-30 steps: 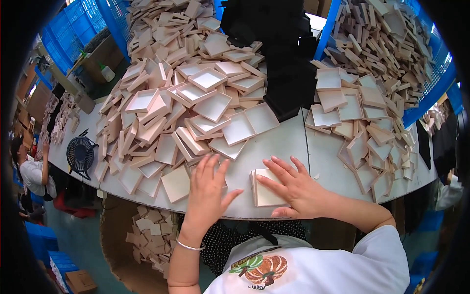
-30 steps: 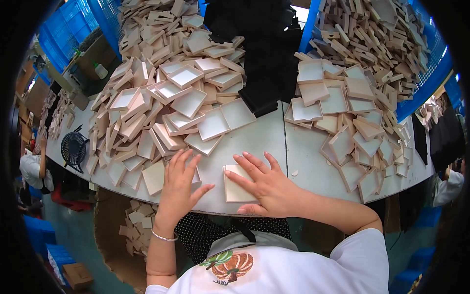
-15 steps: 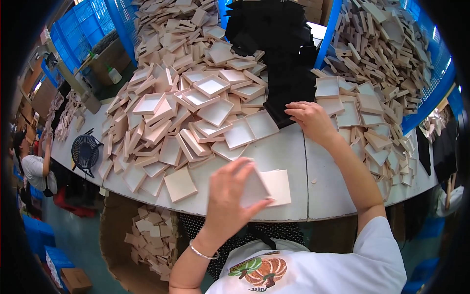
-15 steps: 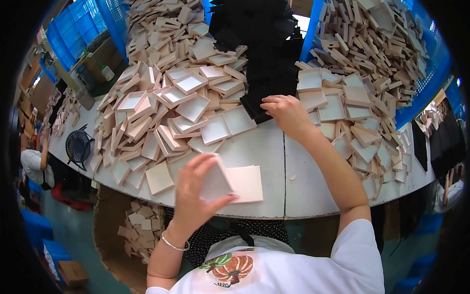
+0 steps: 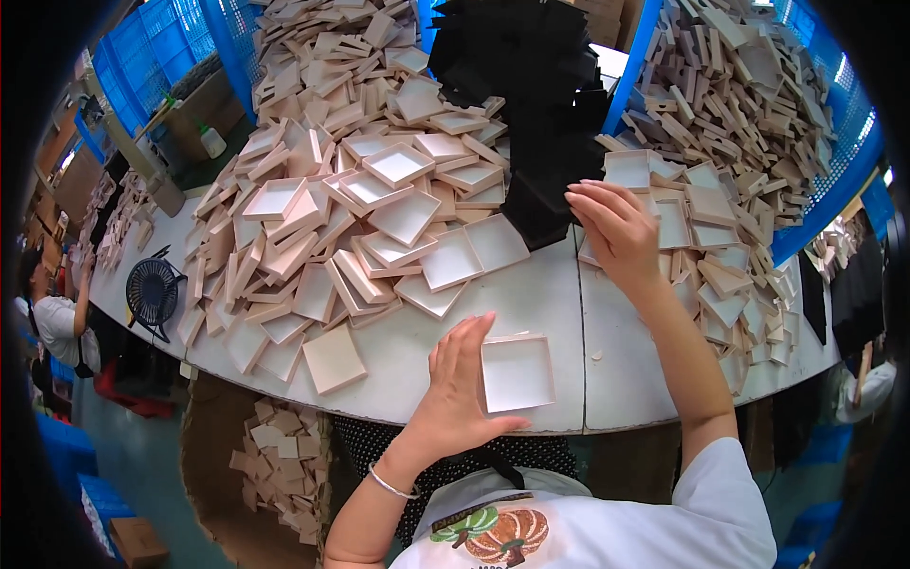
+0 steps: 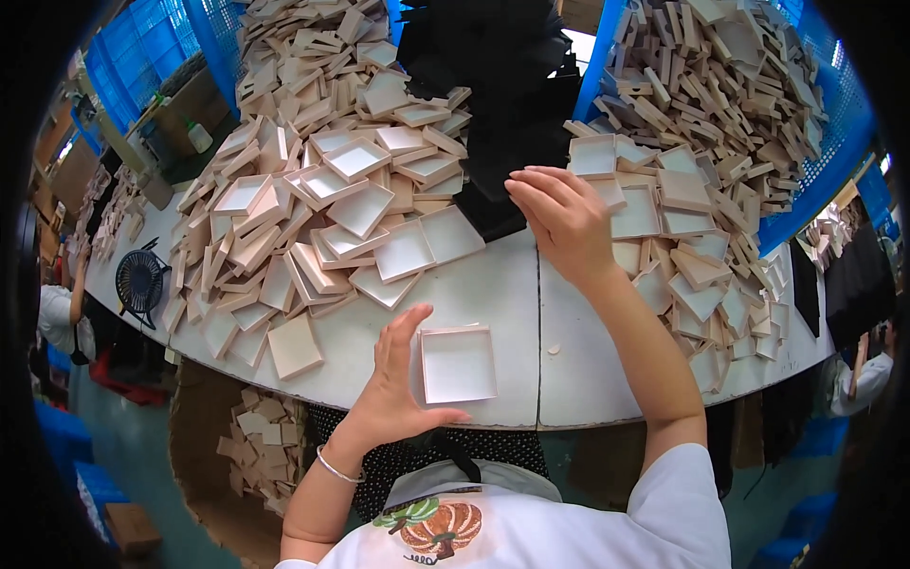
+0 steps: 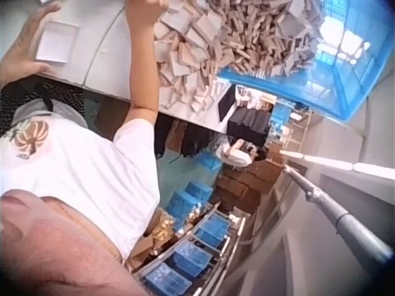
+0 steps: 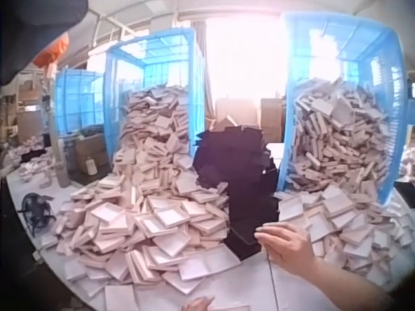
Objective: Packing black foam inserts into cardboard boxes and stacking them.
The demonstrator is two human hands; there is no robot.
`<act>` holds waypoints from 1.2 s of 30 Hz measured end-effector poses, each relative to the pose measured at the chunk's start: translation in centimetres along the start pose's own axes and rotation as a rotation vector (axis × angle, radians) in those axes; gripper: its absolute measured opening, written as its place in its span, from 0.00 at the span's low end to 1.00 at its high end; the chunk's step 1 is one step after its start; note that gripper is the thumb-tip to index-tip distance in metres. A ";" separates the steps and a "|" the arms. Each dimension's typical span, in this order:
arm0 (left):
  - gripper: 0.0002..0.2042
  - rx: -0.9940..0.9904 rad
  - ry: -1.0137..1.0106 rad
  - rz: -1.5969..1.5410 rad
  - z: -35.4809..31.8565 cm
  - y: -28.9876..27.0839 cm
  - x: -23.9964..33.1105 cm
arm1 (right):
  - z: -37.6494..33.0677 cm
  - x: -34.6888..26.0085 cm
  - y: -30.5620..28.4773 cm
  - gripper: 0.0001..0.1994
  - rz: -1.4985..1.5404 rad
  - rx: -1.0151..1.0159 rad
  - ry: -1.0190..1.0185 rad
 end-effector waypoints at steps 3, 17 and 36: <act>0.64 -0.017 -0.083 -0.294 -1.1 2.5 -2.7 | -0.4 -5.7 -1.1 0.10 0.099 -0.126 -0.023; 0.62 0.082 -0.096 -0.437 -1.3 3.5 -3.9 | -7.4 -14.3 2.7 0.12 0.325 -0.475 0.261; 0.54 0.055 0.019 -0.216 -0.4 2.2 -2.5 | -7.5 -10.3 2.4 0.17 0.415 -0.608 0.389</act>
Point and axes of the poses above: each hand's wrist, its own z-axis towards the middle knuckle, its own y-axis out of the palm, x = y × z, the point moved 8 cm from there along z, towards the middle knuckle, and after that the axes turned 13 degrees about z, right-handed, at the moved point
